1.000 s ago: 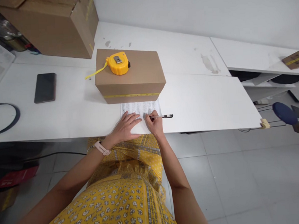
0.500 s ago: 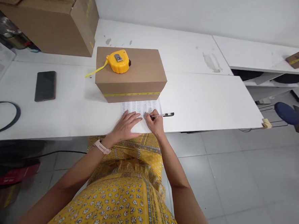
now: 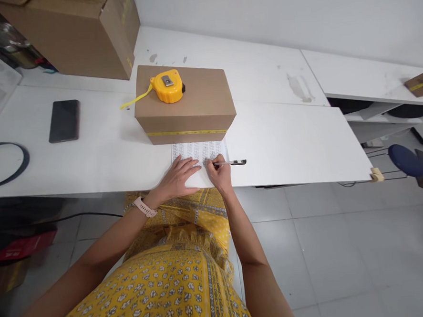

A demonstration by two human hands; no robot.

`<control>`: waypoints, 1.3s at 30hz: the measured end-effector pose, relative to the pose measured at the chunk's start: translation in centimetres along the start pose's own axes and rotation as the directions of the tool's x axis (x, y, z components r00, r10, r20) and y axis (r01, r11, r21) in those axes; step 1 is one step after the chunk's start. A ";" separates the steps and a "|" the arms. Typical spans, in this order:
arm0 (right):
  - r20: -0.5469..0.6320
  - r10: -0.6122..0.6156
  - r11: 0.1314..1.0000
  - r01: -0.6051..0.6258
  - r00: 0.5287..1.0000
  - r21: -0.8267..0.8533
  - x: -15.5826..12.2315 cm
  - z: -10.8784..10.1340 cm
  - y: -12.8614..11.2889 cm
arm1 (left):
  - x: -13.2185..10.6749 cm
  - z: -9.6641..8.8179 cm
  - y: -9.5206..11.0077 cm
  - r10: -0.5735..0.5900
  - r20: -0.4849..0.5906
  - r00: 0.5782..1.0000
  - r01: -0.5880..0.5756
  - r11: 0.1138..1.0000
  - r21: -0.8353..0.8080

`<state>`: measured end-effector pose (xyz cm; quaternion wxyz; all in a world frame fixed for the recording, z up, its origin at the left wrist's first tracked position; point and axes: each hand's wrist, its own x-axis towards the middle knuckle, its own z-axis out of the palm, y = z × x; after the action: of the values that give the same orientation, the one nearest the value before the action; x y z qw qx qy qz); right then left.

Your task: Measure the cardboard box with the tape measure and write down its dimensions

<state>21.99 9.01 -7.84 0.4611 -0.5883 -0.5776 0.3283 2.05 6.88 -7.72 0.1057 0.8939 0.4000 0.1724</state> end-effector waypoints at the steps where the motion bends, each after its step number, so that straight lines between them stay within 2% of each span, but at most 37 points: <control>1: 0.000 0.000 1.000 0.000 1.000 0.002 0.0 0.0 0.0 | 0.0 0.0 0.0 0.001 0.000 1.000 -0.001 1.000 0.003; 12: -0.022 0.013 1.000 -0.013 1.000 0.000 0.0 0.1 0.0 | -0.1 0.3 -0.2 0.022 -0.033 0.999 -0.021 1.000 0.015; 39: -0.031 0.025 1.000 -0.025 0.999 -0.004 -0.1 -0.1 -0.1 | 0.1 -0.1 0.1 0.005 -0.016 1.000 -0.005 1.000 -0.004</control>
<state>21.99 8.93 -7.73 0.4645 -0.6016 -0.5637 0.3234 2.12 6.88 -7.64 0.1039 0.8933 0.3984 0.1805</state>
